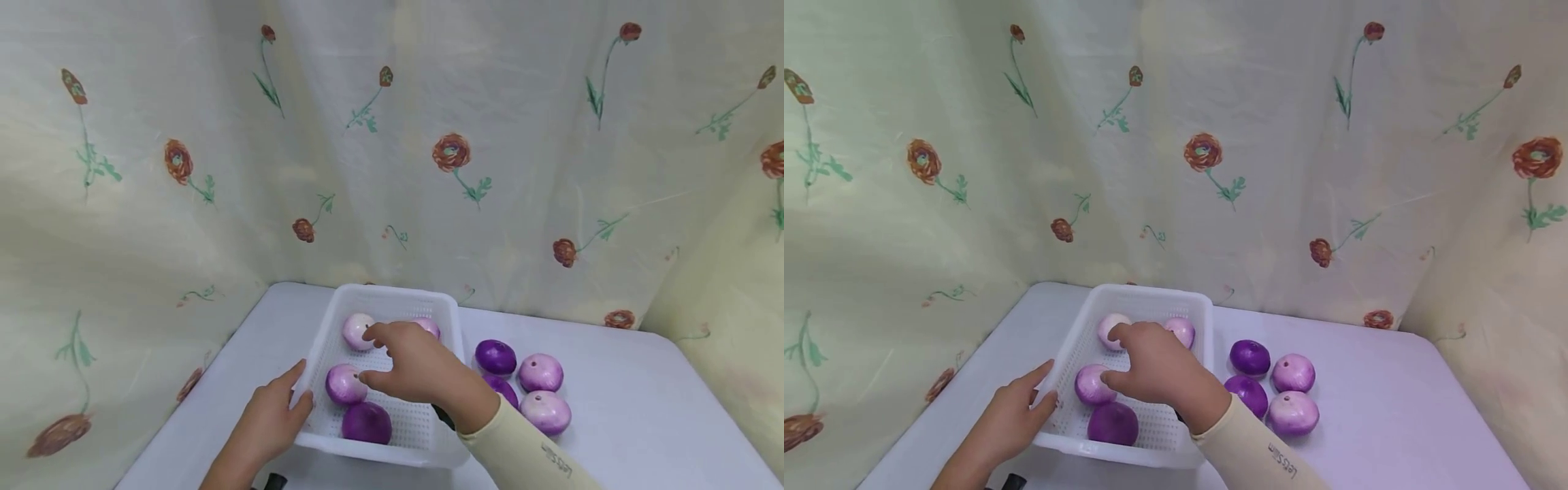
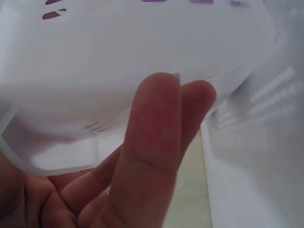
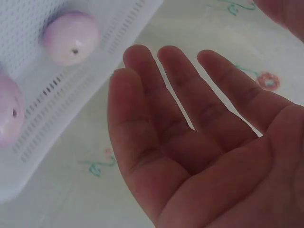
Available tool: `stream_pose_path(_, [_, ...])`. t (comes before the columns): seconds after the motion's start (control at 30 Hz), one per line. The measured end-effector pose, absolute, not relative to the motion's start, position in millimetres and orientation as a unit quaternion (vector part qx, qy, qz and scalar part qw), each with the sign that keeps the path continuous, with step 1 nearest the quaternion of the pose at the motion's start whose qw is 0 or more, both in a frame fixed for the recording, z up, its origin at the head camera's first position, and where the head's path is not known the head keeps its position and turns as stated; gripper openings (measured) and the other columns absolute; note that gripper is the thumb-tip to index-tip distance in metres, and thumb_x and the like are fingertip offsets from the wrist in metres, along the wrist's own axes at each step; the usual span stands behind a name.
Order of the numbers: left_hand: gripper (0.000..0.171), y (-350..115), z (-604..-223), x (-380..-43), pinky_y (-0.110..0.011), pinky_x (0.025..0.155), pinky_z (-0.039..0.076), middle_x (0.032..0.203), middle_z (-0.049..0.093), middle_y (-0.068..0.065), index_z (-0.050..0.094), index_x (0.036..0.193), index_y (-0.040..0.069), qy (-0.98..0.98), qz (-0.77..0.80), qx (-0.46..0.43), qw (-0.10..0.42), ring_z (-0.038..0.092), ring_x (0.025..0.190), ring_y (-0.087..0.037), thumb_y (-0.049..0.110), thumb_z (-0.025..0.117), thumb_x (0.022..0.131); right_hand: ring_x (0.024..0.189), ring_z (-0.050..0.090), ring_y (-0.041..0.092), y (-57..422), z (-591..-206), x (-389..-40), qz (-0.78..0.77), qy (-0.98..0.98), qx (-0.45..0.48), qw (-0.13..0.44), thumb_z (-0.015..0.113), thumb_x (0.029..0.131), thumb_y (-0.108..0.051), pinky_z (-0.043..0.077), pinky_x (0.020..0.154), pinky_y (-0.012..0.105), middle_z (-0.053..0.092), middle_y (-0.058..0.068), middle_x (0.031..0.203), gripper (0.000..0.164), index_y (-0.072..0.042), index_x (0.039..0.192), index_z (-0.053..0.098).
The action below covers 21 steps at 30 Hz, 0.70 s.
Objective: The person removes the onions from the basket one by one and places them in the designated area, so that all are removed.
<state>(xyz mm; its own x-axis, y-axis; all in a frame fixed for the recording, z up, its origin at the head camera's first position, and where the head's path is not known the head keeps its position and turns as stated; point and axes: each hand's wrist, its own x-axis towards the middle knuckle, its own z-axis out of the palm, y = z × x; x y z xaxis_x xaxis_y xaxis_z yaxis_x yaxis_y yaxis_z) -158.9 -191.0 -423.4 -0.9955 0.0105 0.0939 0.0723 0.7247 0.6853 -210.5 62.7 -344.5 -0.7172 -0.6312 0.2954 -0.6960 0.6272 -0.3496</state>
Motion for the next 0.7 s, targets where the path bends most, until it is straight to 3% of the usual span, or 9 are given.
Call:
stream_pose_path(0.17, [0.06,-193,-425,-160,-0.035,0.056,0.045,0.064,0.05,-0.001,0.048,0.156,-0.002,-0.925,-0.375,-0.029,0.042,0.048,0.059,-0.015,0.018,0.067,0.102,0.096,0.07,0.018,47,-356,-217,0.217,-0.899,0.374,0.066,0.086,0.087,-0.031,0.057,0.087,0.038,0.075,0.003,0.105,0.046,-0.009,0.124,0.07])
stream_pose_path(0.27, [0.06,-192,-426,-161,-0.036,0.059,0.048,0.068,0.056,-0.002,0.049,0.155,-0.003,-0.926,-0.373,-0.036,0.047,0.051,0.061,-0.014,0.017,0.067,0.102,0.094,0.069,0.019,42,-360,-217,0.204,-0.905,0.369,0.054,0.086,0.087,-0.032,0.056,0.088,0.039,0.074,0.004,0.103,0.048,-0.008,0.125,0.07])
stream_pose_path(0.4, [0.059,-192,-425,-161,-0.038,0.065,0.053,0.091,0.073,-0.009,0.05,0.154,-0.003,-0.928,-0.367,-0.035,0.049,0.058,0.071,-0.015,0.018,0.068,0.102,0.096,0.07,0.021,36,-367,-219,0.184,-0.917,0.352,0.033,0.086,0.085,-0.032,0.057,0.088,0.04,0.075,0.007,0.105,0.049,-0.005,0.123,0.072])
stream_pose_path(0.5, [0.06,-192,-424,-161,-0.039,0.064,0.053,0.097,0.074,-0.011,0.05,0.155,-0.002,-0.928,-0.368,-0.029,0.043,0.058,0.07,-0.016,0.019,0.068,0.102,0.088,0.069,0.019,32,-371,-220,0.177,-0.926,0.333,0.016,0.086,0.082,-0.034,0.057,0.081,0.039,0.076,0.004,0.095,0.041,-0.007,0.11,0.075])
stream_pose_path(0.6, [0.06,-193,-424,-160,-0.037,0.062,0.05,0.087,0.071,-0.008,0.049,0.155,-0.002,-0.929,-0.368,-0.025,0.039,0.056,0.066,-0.016,0.019,0.068,0.102,0.071,0.061,0.015,27,-375,-220,0.176,-0.935,0.309,-0.008,0.086,0.08,-0.035,0.054,0.066,0.036,0.069,-0.002,0.076,0.027,-0.013,0.088,0.073])
stream_pose_path(0.7, [0.061,-193,-424,-160,-0.036,0.059,0.049,0.076,0.064,-0.005,0.048,0.156,-0.002,-0.929,-0.367,-0.023,0.038,0.053,0.062,-0.016,0.02,0.067,0.102,0.06,0.053,0.013,22,-377,-218,0.162,-0.943,0.289,-0.031,0.087,0.077,-0.038,0.049,0.056,0.034,0.059,-0.007,0.064,0.03,-0.019,0.073,0.064])
